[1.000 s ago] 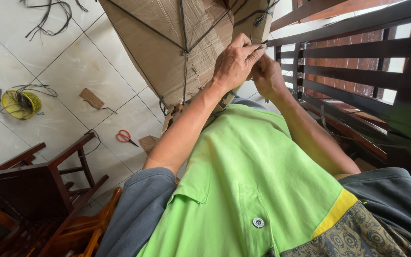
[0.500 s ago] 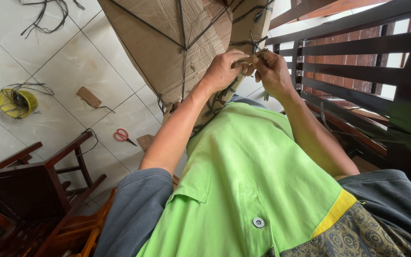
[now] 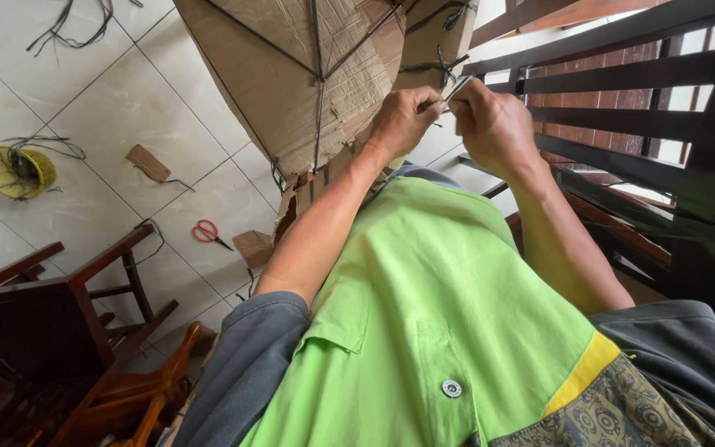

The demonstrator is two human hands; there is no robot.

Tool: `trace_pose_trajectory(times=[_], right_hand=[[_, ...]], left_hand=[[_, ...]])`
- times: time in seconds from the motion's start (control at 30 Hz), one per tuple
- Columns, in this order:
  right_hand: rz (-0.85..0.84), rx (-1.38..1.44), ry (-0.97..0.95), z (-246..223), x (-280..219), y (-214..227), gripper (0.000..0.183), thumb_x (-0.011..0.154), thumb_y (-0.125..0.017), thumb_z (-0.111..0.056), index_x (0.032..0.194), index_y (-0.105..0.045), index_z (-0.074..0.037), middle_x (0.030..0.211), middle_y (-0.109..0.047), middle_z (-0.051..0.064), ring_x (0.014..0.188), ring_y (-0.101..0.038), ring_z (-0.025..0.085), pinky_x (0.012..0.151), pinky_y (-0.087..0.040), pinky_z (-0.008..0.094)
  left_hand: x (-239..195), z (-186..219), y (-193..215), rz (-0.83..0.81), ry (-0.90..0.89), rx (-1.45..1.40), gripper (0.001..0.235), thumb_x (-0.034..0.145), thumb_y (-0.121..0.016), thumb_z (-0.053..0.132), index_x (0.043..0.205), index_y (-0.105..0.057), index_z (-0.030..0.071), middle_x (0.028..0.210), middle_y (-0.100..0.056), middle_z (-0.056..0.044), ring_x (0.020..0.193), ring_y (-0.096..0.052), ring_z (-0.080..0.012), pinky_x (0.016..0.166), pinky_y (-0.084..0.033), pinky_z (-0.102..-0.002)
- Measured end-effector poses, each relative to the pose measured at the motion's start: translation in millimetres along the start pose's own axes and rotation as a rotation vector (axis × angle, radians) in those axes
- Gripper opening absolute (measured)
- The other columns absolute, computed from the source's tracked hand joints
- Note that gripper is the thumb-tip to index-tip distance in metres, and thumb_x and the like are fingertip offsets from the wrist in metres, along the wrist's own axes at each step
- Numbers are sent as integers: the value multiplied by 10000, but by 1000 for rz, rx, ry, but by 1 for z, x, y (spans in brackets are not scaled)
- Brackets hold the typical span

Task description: Wrapping a large curved furniture frame with cardboard strips and securing them with plastic ties for protection.

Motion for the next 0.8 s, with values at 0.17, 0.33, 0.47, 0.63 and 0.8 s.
trace_pose_trajectory(times=[0.17,0.33,0.47,0.63,0.8], right_hand=[[44,178,208,-9,23,-6,217,1006,-414,36,1143,-579,1,698,-676,144,477,-610,315,403,-470,440],[-34,362,110,-14,30,6,155,1090,-537,-45,1233,-563,9,912,-763,179,732,-753,275,542,-605,366],[30,552,-8,9,23,1,172,1071,-549,-12,1178,-644,-107,669,-428,-19,570,-346,109,528,-285,278],[208,624,158,22,21,-12,283,1078,-440,-122,1338,-481,-16,1078,-646,149,836,-654,224,651,-552,349],[487,509,200,28,8,-15,490,1183,-410,-481,1451,-350,-75,1239,-680,184,1022,-732,286,811,-647,423]], left_hand=[[-1,-1,-4,3,-63,28,195,938,-577,129,913,-753,209,762,-792,-30,626,-681,-149,543,-488,-329],[-3,11,-3,1,-60,-56,219,985,-622,275,800,-685,176,612,-647,11,586,-621,-116,509,-437,-292],[-3,12,-8,17,129,-70,256,906,-656,306,684,-695,185,573,-665,59,523,-535,-61,531,-402,-293],[-8,22,-5,33,150,-232,210,932,-613,213,749,-707,170,659,-673,63,593,-525,-62,563,-416,-261],[-3,1,-11,119,307,-394,172,922,-661,209,845,-765,96,676,-719,-13,575,-577,-82,514,-460,-244]])
Point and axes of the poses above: each hand's wrist, its own x-axis towards the middle knuckle, its own y-axis out of the back of the hand, z = x × y, the point moved 3 cm from there along x, towards the middle knuckle
